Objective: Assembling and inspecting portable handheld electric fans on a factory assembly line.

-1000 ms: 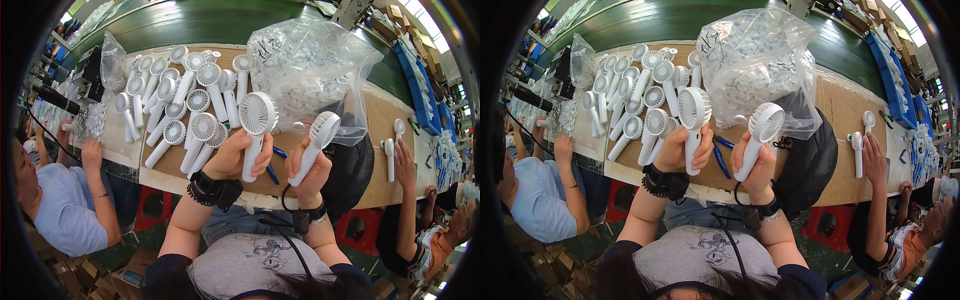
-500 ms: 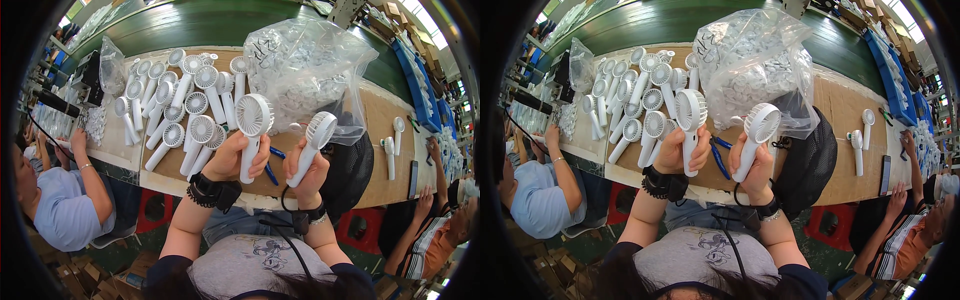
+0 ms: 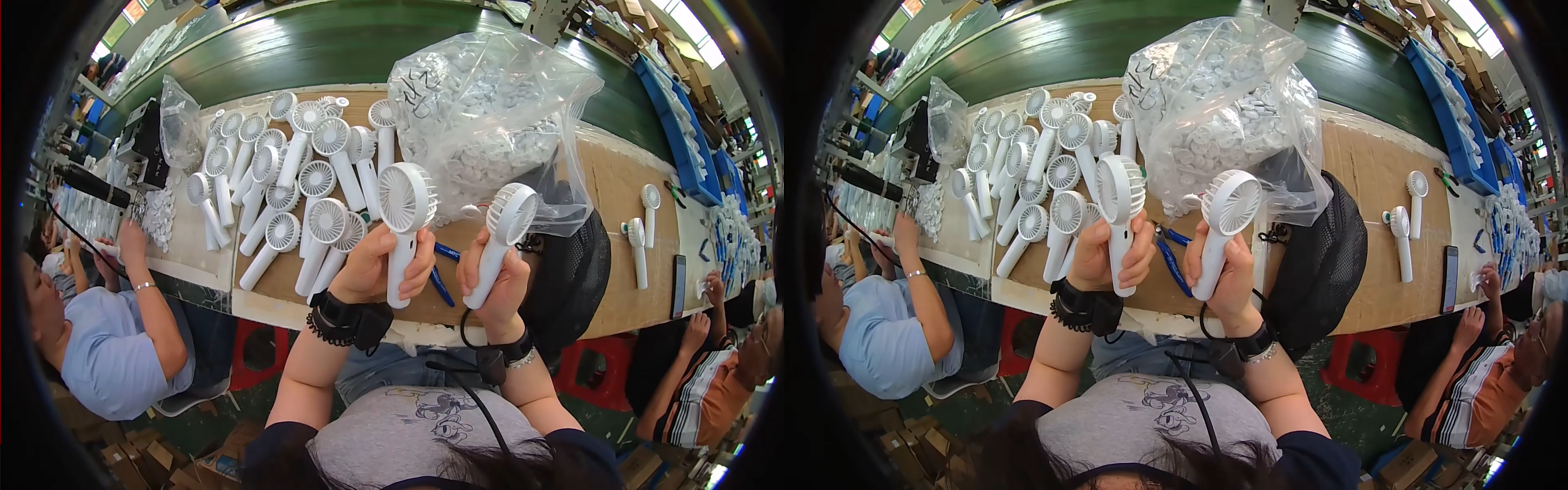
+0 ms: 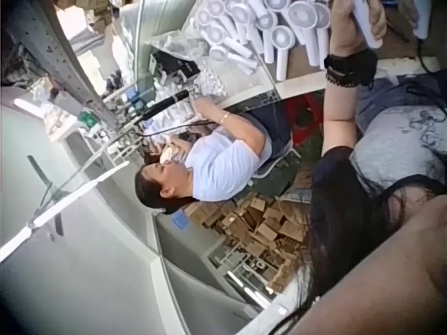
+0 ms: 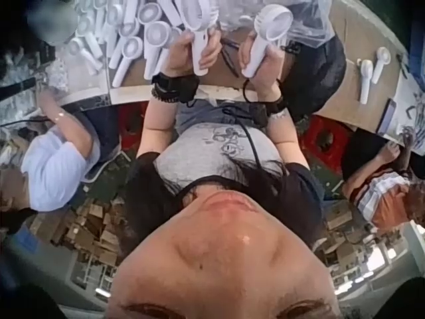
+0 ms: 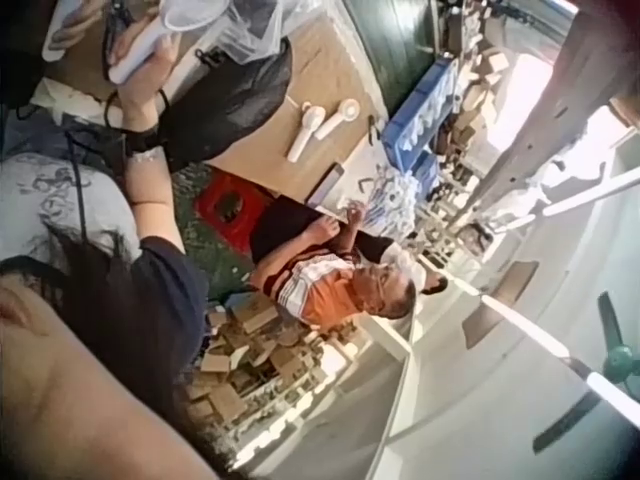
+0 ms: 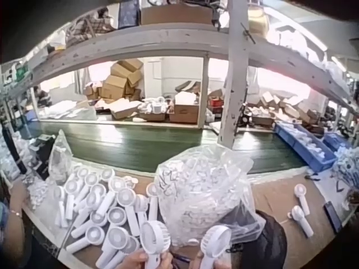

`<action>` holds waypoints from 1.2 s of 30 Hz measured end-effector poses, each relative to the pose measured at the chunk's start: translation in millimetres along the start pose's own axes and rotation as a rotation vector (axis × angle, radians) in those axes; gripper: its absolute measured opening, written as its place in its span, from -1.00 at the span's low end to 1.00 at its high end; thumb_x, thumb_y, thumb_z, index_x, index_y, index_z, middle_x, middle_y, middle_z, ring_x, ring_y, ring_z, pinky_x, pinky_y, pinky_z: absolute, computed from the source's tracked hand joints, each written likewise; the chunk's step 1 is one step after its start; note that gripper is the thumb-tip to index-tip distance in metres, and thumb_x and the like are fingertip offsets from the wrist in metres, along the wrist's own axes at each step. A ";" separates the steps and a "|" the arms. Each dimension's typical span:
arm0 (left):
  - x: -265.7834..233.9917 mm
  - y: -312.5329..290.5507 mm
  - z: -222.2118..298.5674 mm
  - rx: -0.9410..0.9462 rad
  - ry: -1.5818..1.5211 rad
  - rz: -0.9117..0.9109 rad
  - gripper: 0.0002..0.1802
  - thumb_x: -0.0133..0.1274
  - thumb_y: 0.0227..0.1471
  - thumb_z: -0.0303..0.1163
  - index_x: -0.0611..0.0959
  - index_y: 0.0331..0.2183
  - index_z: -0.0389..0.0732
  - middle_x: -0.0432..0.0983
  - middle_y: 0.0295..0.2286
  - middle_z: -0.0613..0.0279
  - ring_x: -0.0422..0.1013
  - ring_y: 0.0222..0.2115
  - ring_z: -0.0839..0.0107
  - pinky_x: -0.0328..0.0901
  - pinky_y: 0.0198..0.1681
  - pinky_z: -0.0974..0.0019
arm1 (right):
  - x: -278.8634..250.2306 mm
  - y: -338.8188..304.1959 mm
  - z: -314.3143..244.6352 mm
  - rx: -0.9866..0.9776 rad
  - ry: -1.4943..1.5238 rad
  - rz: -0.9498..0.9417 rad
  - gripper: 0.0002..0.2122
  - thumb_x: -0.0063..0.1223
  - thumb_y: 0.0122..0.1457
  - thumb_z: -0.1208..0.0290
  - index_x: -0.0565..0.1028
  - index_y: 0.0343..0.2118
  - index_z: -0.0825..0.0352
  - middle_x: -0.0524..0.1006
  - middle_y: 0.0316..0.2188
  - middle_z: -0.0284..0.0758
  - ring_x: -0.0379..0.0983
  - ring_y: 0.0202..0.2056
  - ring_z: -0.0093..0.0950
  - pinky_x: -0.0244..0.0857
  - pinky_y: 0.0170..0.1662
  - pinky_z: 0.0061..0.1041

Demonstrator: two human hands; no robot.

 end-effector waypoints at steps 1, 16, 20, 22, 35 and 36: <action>0.8 -2.2 -0.3 -0.004 -0.054 -0.020 -0.58 -0.13 -0.03 -0.06 0.29 -0.31 -0.24 0.20 -0.67 0.22 0.16 -0.77 0.48 0.11 -0.76 0.48 | -0.8 -1.1 0.3 0.003 -0.003 0.000 -0.64 -0.40 0.08 0.10 0.22 -0.33 0.36 0.20 -0.81 -0.33 0.09 -0.79 -0.53 0.02 -0.70 -0.62; 1.4 -2.6 8.3 0.058 -0.239 -0.061 -0.68 -0.19 -0.01 -0.16 0.18 -0.38 -0.20 0.15 -0.71 0.23 0.11 -0.83 0.51 0.11 -0.87 0.53 | -6.4 -2.2 -3.9 -0.035 0.043 0.030 -0.63 -0.42 0.11 0.08 0.21 -0.30 0.35 0.21 -0.78 -0.32 0.12 -0.76 -0.52 0.04 -0.68 -0.62; 0.4 -1.1 7.9 0.096 -0.183 -0.019 -0.67 -0.19 -0.01 -0.15 0.19 -0.36 -0.19 0.15 -0.69 0.23 0.11 -0.81 0.51 0.10 -0.85 0.53 | -4.3 -2.8 -3.9 -0.039 0.024 0.031 -0.64 -0.46 0.13 0.10 0.21 -0.29 0.35 0.21 -0.77 -0.32 0.12 -0.76 -0.52 0.05 -0.67 -0.61; 0.2 -0.6 8.8 0.094 -0.116 -0.008 -0.65 -0.18 -0.01 -0.13 0.19 -0.34 -0.19 0.15 -0.68 0.23 0.12 -0.79 0.50 0.10 -0.83 0.52 | -3.5 -2.1 -3.8 -0.038 0.025 0.023 -0.64 -0.48 0.13 0.12 0.21 -0.27 0.36 0.21 -0.77 -0.32 0.12 -0.75 -0.52 0.05 -0.66 -0.61; 2.4 0.2 5.8 0.050 -0.070 0.021 -0.60 -0.14 -0.01 -0.10 0.27 -0.29 -0.23 0.21 -0.64 0.21 0.18 -0.73 0.47 0.16 -0.70 0.46 | -5.1 -3.4 -2.9 -0.052 0.039 0.077 -0.65 -0.46 0.13 0.14 0.21 -0.25 0.37 0.20 -0.77 -0.33 0.10 -0.75 -0.52 0.04 -0.67 -0.61; 2.4 0.3 6.1 0.058 -0.064 0.030 -0.60 -0.14 -0.01 -0.10 0.27 -0.29 -0.23 0.21 -0.64 0.21 0.18 -0.73 0.47 0.16 -0.70 0.46 | -4.9 -3.5 -2.3 -0.044 0.045 0.068 -0.65 -0.46 0.13 0.14 0.21 -0.25 0.37 0.20 -0.77 -0.33 0.10 -0.75 -0.52 0.04 -0.67 -0.61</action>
Point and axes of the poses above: each hand's wrist, its own y-axis towards the middle knuckle, its own x-axis out of the palm, z = x × y, the point moved 5 cm from there along y, towards the middle knuckle
